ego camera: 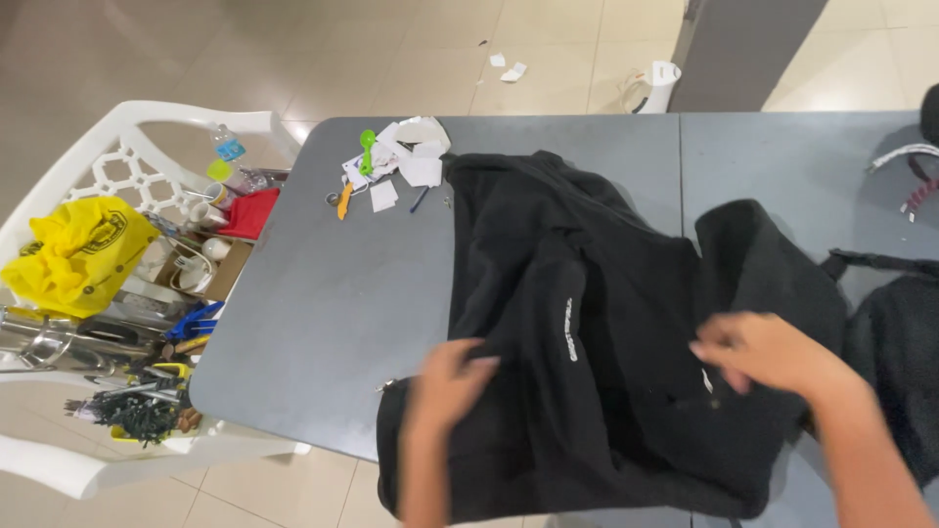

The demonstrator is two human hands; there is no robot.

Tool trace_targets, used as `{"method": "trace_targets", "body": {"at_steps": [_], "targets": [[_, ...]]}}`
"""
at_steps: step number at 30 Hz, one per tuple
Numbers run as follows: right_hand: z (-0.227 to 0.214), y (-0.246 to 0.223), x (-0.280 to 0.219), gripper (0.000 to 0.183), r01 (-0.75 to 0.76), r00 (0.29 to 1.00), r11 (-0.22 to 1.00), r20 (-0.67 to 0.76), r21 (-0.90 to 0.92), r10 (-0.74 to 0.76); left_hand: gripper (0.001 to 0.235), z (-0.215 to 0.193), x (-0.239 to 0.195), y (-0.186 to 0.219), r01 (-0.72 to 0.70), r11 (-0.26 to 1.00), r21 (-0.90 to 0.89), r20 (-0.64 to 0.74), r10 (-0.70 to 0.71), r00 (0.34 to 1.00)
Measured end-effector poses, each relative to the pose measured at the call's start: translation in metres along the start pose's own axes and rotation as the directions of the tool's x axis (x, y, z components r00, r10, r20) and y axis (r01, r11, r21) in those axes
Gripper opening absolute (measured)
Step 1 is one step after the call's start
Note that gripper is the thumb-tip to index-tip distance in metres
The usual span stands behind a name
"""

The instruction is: The person places a blue tool and a green cup into a white plastic chair filled with various items. They then fold a red cloth and a black jacket on a gray table, placing the folded items into the chair.

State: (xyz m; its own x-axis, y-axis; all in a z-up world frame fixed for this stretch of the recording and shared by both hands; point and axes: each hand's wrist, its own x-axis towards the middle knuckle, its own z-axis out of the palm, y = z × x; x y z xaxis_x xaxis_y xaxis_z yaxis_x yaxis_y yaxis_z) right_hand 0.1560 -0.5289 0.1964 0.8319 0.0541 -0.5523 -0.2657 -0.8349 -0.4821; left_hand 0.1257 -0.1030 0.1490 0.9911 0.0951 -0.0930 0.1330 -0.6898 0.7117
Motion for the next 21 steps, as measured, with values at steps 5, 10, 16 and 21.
{"method": "trace_targets", "body": {"at_steps": [5,10,16,21], "targets": [[0.007,-0.032,0.118,0.046,0.439,0.784,0.896,-0.457,-0.072,-0.421,0.082,0.172,0.004,0.034,-0.386,0.912,0.138,0.030,0.385,0.922],[0.008,-0.072,0.224,0.057,0.615,0.524,0.729,-0.534,-0.302,-0.663,0.095,0.230,0.004,0.035,-0.386,0.830,0.403,0.026,0.411,0.911],[0.058,-0.110,0.213,0.031,0.487,0.770,0.838,-0.332,-0.246,-0.545,0.056,0.162,0.065,0.027,-0.163,0.963,-0.214,-0.057,0.155,0.986],[0.126,-0.074,0.133,0.020,0.752,0.377,0.316,-0.017,-0.579,-0.926,0.078,0.118,0.150,0.011,-0.046,0.689,-0.724,-0.268,-0.219,0.938]]}}
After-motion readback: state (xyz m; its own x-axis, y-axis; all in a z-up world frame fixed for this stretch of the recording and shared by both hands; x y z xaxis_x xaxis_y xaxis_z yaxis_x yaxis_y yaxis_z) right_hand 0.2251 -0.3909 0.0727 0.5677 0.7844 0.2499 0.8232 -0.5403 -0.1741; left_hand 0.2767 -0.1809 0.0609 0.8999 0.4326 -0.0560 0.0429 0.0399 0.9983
